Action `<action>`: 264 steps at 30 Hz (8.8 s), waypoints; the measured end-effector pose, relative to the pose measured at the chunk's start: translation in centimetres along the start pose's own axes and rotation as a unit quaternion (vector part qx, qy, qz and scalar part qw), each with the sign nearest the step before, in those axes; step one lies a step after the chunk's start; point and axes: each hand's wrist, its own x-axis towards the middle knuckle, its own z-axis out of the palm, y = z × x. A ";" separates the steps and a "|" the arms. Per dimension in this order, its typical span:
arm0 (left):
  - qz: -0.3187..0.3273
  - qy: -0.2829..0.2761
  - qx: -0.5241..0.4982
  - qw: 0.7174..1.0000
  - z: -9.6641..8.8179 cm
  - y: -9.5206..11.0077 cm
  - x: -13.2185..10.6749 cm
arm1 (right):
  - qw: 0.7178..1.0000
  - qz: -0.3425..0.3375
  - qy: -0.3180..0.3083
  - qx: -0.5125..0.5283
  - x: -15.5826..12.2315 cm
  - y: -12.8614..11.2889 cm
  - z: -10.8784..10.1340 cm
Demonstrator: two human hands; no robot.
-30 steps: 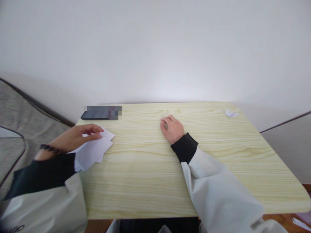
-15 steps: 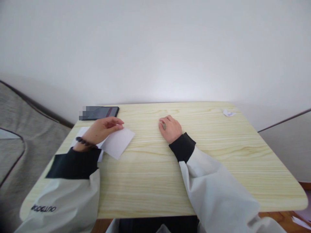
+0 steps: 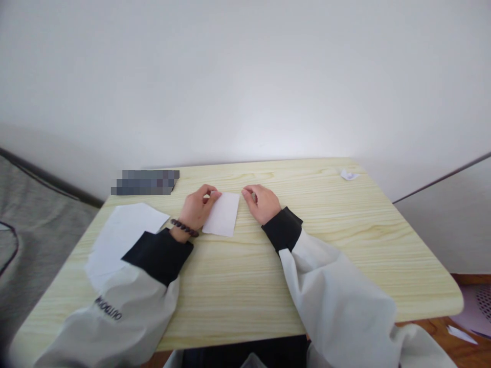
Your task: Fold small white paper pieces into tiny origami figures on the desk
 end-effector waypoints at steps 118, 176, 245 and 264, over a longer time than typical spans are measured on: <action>-0.123 -0.105 -0.340 0.927 0.1 1.2 -1.7 | 0.971 -0.022 -0.052 0.234 -0.8 0.1 -0.8; -0.131 -0.065 -0.292 0.945 0.8 1.4 -0.4 | 0.984 -0.045 -0.015 0.173 0.1 0.2 -1.0; -0.004 -0.046 -0.130 0.990 1.1 2.0 -1.4 | 0.978 -0.131 -0.122 0.111 -0.1 0.2 -0.9; -0.029 -0.056 -0.132 0.989 0.5 2.1 -1.3 | 0.977 -0.171 -0.090 0.089 0.2 0.3 -1.2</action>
